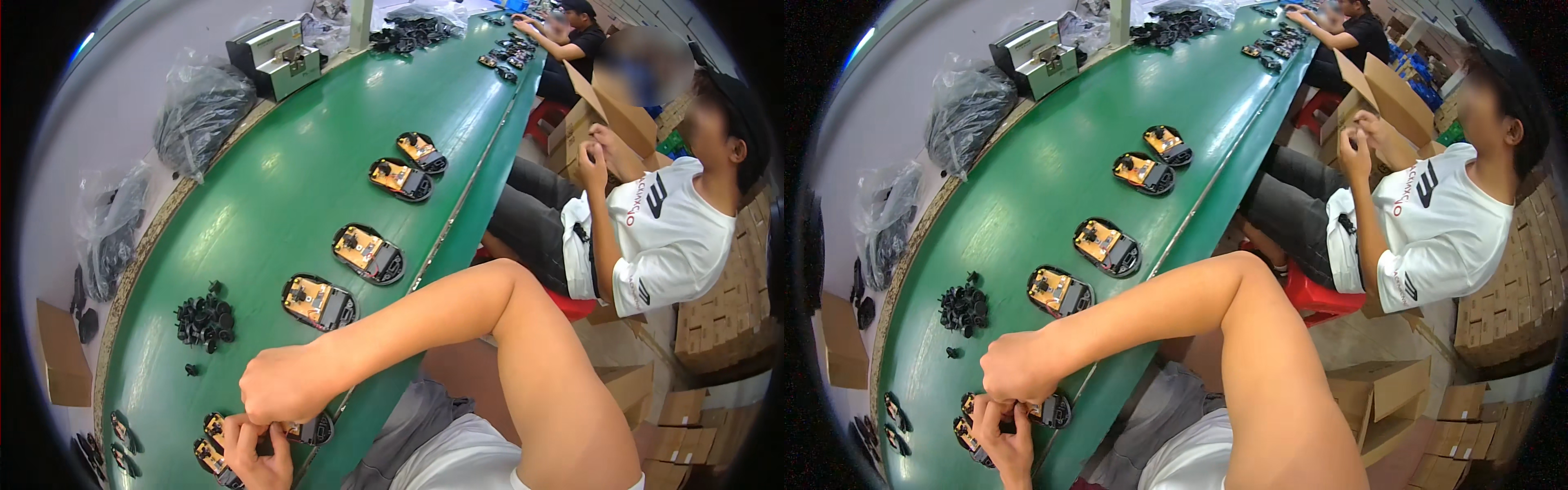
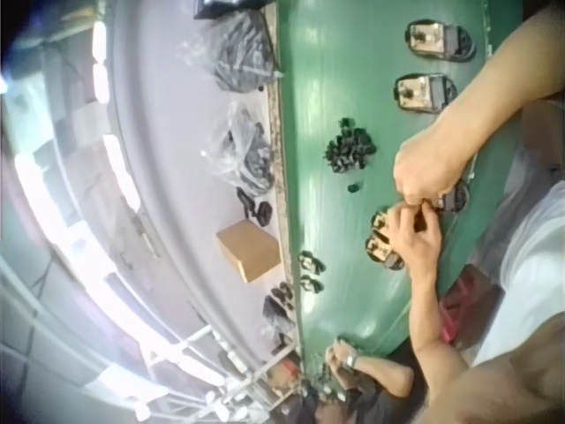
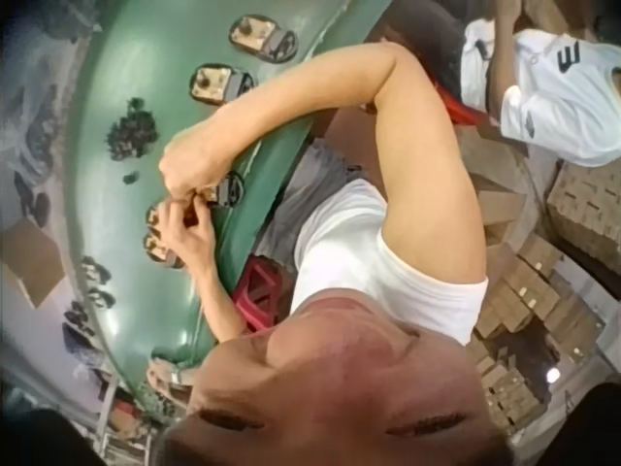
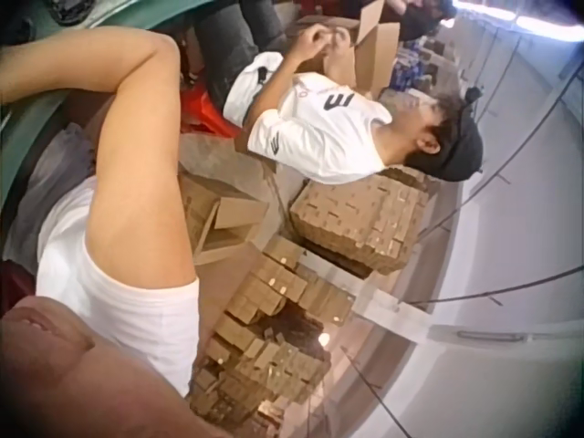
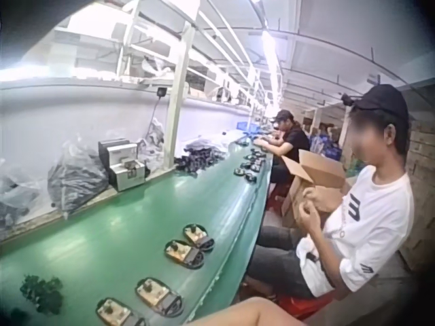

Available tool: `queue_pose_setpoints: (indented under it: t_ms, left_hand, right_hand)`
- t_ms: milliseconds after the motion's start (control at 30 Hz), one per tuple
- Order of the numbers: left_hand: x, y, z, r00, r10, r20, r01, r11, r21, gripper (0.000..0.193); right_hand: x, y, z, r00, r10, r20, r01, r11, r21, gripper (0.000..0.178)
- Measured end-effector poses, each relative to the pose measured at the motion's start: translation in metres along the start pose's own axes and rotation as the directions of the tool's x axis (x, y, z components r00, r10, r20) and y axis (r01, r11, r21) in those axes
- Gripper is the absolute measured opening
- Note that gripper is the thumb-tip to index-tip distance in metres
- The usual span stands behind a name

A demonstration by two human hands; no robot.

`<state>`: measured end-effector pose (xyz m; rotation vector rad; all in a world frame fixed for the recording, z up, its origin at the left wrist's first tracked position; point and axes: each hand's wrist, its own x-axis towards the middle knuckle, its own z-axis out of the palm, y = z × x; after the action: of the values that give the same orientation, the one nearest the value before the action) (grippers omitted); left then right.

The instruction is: Assembling internal components and shells of electronic devices on a production line

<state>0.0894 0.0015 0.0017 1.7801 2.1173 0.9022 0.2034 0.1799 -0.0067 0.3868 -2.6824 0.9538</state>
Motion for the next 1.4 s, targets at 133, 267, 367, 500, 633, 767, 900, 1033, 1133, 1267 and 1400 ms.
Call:
queue_pose_setpoints:
  t_ms: [133, 267, 367, 500, 633, 767, 900, 1033, 1133, 1267, 1400]
  left_hand:
    - [0.0, 0.001, 0.002, 0.997, -0.074, -0.029, 0.073, 0.997, -0.036, 0.01]
    - [0.0, 0.0, 0.002, 0.997, 0.034, -0.065, -0.034, 0.999, -0.002, 0.015]
    - [0.002, 0.002, 0.007, 0.997, 0.013, -0.075, -0.012, 1.0, 0.014, 0.018]
    - [-0.003, -0.003, 0.007, 0.994, 0.037, -0.102, -0.035, 0.999, 0.015, 0.018]
    - [-0.006, -0.004, 0.001, 0.994, 0.032, -0.104, -0.03, 0.999, 0.027, 0.019]
    - [-0.006, -0.015, -0.013, 0.987, 0.085, -0.139, -0.071, 0.992, 0.1, 0.016]
    - [0.01, -0.022, -0.01, 0.983, 0.071, -0.167, -0.058, 0.995, 0.081, 0.015]
    - [0.025, -0.019, -0.006, 0.983, 0.078, -0.168, -0.075, 0.997, 0.024, 0.016]
    - [0.018, -0.029, -0.005, 0.974, 0.073, -0.214, -0.069, 0.997, 0.024, 0.018]
    - [0.016, -0.041, 0.002, 0.956, 0.143, -0.257, -0.137, 0.99, 0.039, 0.018]
    - [0.011, -0.046, 0.011, 0.944, 0.165, -0.285, -0.167, 0.986, 0.016, 0.02]
  right_hand:
    - [0.011, -0.007, -0.008, 0.998, 0.057, 0.015, -0.056, 0.997, -0.052, 0.013]
    - [0.013, 0.004, -0.012, 0.988, 0.09, 0.122, -0.084, 0.995, -0.053, 0.013]
    - [-0.013, 0.038, 0.007, 0.997, 0.078, 0.026, -0.082, 0.9, 0.427, 0.013]
    - [-0.013, 0.024, 0.016, 0.991, 0.02, -0.136, 0.019, 0.96, 0.279, 0.02]
    - [-0.013, 0.013, 0.019, 0.975, 0.069, -0.211, 0.0, 0.951, 0.309, 0.02]
    - [-0.004, 0.008, 0.03, 0.971, 0.131, -0.198, -0.056, 0.937, 0.344, 0.02]
    - [-0.005, 0.008, 0.022, 0.94, 0.084, -0.331, -0.037, 0.989, 0.144, 0.027]
    - [-0.008, 0.004, -0.002, 0.94, 0.093, -0.328, -0.092, 0.996, 0.017, 0.02]
    - [0.004, 0.01, 0.003, 0.956, 0.081, -0.284, -0.076, 0.997, 0.028, 0.015]
    - [0.013, 0.005, 0.002, 0.973, 0.119, -0.195, -0.13, 0.99, -0.045, 0.013]
    - [0.019, -0.008, -0.002, 0.974, 0.183, -0.136, -0.196, 0.976, -0.09, 0.016]
